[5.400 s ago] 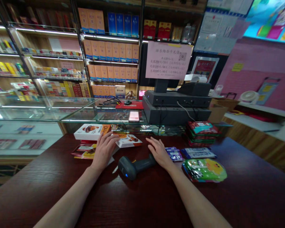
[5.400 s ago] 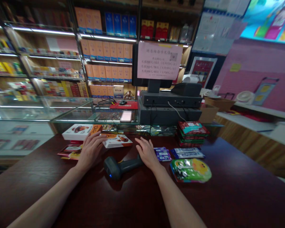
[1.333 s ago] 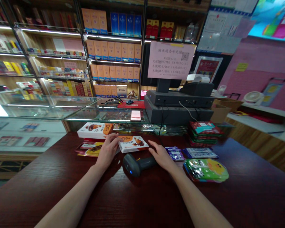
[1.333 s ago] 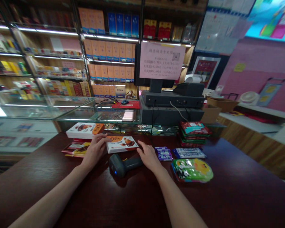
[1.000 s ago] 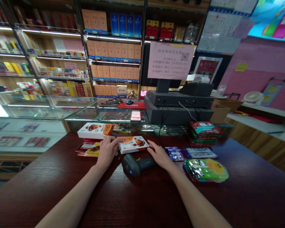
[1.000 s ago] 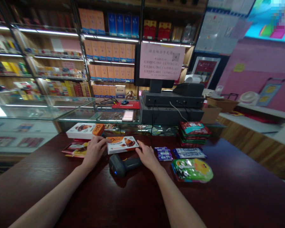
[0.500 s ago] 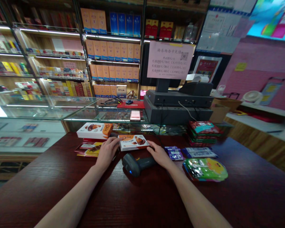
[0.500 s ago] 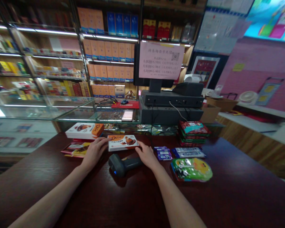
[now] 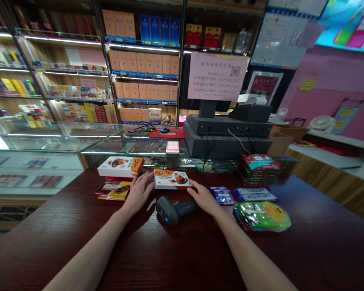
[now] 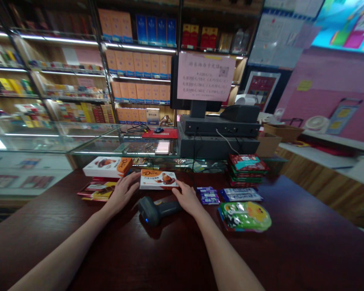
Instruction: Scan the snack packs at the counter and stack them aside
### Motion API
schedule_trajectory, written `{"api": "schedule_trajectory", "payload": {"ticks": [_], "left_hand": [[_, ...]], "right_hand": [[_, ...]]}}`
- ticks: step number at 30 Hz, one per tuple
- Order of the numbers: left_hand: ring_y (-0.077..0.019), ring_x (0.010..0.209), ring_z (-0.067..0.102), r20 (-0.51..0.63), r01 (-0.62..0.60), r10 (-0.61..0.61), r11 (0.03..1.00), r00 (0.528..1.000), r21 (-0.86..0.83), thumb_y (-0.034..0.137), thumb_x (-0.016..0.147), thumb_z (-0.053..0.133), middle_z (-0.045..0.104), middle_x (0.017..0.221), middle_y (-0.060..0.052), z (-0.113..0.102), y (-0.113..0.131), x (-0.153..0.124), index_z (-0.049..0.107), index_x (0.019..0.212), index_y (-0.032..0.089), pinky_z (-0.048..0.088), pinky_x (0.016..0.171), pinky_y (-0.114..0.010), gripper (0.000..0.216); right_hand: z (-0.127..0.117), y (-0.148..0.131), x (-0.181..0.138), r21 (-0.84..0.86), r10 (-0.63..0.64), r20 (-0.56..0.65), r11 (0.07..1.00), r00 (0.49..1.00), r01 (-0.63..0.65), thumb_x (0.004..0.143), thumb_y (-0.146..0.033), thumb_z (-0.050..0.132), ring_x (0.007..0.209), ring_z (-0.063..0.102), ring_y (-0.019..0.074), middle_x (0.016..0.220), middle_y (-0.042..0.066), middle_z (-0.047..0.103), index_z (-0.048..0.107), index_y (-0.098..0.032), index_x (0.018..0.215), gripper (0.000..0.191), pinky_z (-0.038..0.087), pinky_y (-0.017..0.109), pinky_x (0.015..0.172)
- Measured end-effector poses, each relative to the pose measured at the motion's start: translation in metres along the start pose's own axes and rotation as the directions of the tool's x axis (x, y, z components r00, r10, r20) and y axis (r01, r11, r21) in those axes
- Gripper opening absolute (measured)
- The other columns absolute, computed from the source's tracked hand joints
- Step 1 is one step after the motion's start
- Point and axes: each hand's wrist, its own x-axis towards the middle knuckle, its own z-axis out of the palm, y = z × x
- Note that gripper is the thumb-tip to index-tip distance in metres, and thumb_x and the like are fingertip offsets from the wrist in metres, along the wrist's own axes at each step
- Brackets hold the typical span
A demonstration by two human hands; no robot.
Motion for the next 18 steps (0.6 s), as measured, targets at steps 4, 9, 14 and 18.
{"api": "schedule_trajectory", "payload": {"ticks": [4,9,14,18], "left_hand": [[-0.0241,0.135,0.051,0.027,-0.028,0.030,0.999,0.999,-0.047,0.044,0.097,0.048,0.058,0.141,-0.012,-0.004,0.001,0.000,0.050,0.142,0.021,0.040,0.114,-0.047,0.050],[-0.0234,0.136,0.049,0.032,-0.119,0.120,0.992,0.992,-0.034,0.041,0.098,0.048,0.055,0.143,-0.012,-0.005,0.000,-0.001,0.044,0.147,0.023,0.042,0.114,-0.044,0.052],[-0.0225,0.137,0.047,0.015,-0.170,0.170,0.984,0.985,0.048,0.033,0.099,0.045,0.055,0.146,-0.008,-0.006,-0.001,-0.001,0.046,0.145,0.028,0.042,0.113,-0.046,0.046],[-0.0239,0.137,0.045,-0.013,-0.125,0.128,0.985,0.992,0.119,0.030,0.101,0.041,0.052,0.150,-0.009,-0.009,0.002,-0.001,0.050,0.143,0.030,0.042,0.108,-0.049,0.043]], "right_hand": [[0.000,0.003,0.000,0.008,-0.028,-0.031,1.000,0.999,0.028,0.094,-0.036,0.052,0.139,0.048,0.0272,0.146,0.010,0.056,0.052,-0.026,0.143,0.050,0.032,0.052,0.116],[-0.003,0.001,-0.002,0.004,-0.050,-0.068,0.999,0.996,0.051,0.093,-0.035,0.053,0.142,0.043,0.0270,0.148,0.010,0.053,0.052,-0.027,0.144,0.052,0.029,0.055,0.117],[-0.007,-0.008,-0.006,-0.051,-0.094,-0.060,0.995,0.994,0.091,0.095,-0.035,0.049,0.148,0.033,0.0267,0.154,0.011,0.046,0.055,-0.024,0.141,0.048,0.023,0.058,0.120],[-0.009,-0.017,-0.010,-0.173,-0.166,-0.047,0.973,0.985,0.155,0.095,-0.030,0.048,0.153,0.022,0.0260,0.160,0.007,0.038,0.048,-0.028,0.146,0.051,0.015,0.063,0.120]]}}
